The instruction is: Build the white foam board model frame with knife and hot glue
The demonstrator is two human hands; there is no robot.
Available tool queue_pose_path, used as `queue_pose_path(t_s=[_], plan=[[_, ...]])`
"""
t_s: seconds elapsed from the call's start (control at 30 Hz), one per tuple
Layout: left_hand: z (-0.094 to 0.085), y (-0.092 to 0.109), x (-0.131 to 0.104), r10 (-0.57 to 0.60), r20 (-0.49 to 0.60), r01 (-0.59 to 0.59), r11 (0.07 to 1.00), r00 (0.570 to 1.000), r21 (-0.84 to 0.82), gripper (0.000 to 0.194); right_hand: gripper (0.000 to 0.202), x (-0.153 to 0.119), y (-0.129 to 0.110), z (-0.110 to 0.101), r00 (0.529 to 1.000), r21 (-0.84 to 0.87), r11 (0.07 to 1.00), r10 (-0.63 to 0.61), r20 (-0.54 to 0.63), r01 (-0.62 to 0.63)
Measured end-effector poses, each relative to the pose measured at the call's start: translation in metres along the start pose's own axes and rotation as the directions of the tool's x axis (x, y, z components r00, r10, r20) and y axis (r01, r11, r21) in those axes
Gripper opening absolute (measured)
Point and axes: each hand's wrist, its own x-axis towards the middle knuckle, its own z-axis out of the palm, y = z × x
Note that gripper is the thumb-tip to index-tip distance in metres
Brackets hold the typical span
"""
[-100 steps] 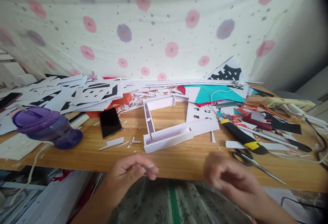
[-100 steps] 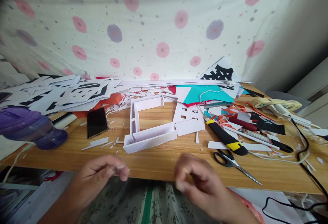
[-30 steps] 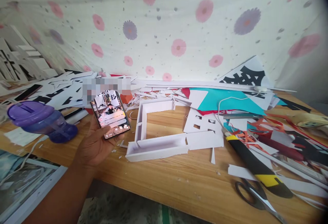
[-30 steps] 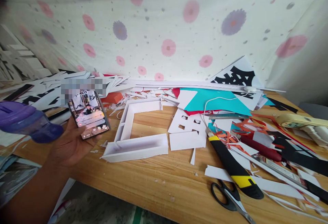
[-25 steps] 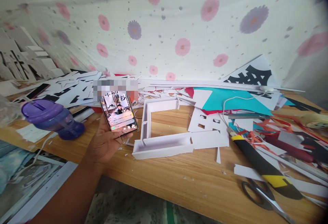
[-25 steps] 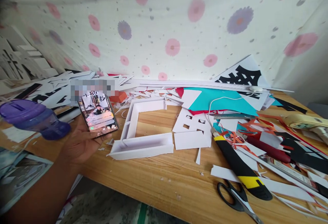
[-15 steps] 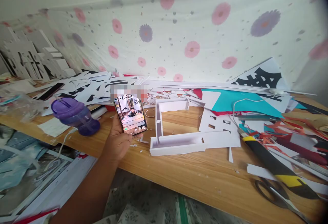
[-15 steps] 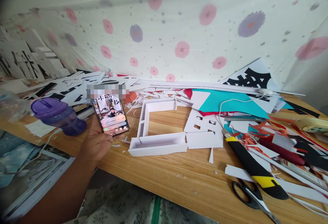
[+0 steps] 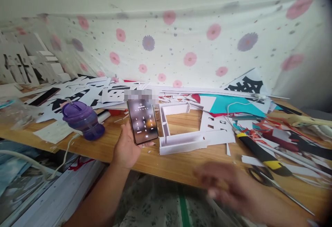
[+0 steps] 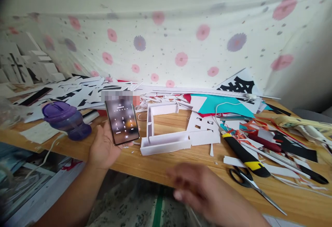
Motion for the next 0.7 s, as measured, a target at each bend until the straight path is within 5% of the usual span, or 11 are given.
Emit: queue_pose_path(t_s=[0.1, 0.17, 0.23, 0.43, 0.7], plan=[[0.027, -0.008, -0.009, -0.076, 0.084, 0.080, 0.996, 0.994, -0.048, 0.065, 0.061, 0.063, 0.002, 0.012, 0.988, 0.194, 0.977, 0.111, -0.109, -0.089], [0.043, -0.016, -0.015, -0.121, 0.143, 0.133, 0.988, 0.982, -0.076, 0.062, 0.085, 0.093, 0.005, 0.023, 0.983, 0.418, 0.897, 0.178, -0.045, -0.144], [0.055, -0.023, -0.019, -0.161, 0.188, 0.180, 0.980, 0.969, -0.090, 0.058, 0.086, 0.107, 0.007, 0.033, 0.988, 0.570, 0.811, 0.155, 0.002, -0.128], [0.073, -0.036, -0.023, -0.209, 0.227, 0.232, 0.969, 0.951, -0.079, 0.057, 0.061, 0.098, 0.012, 0.038, 0.962, 0.497, 0.866, 0.179, -0.205, -0.055], [0.085, -0.050, -0.023, -0.260, 0.266, 0.291, 0.953, 0.928, -0.085, 0.057, 0.058, 0.085, 0.021, 0.027, 0.955, 0.507, 0.860, 0.190, -0.227, -0.051]])
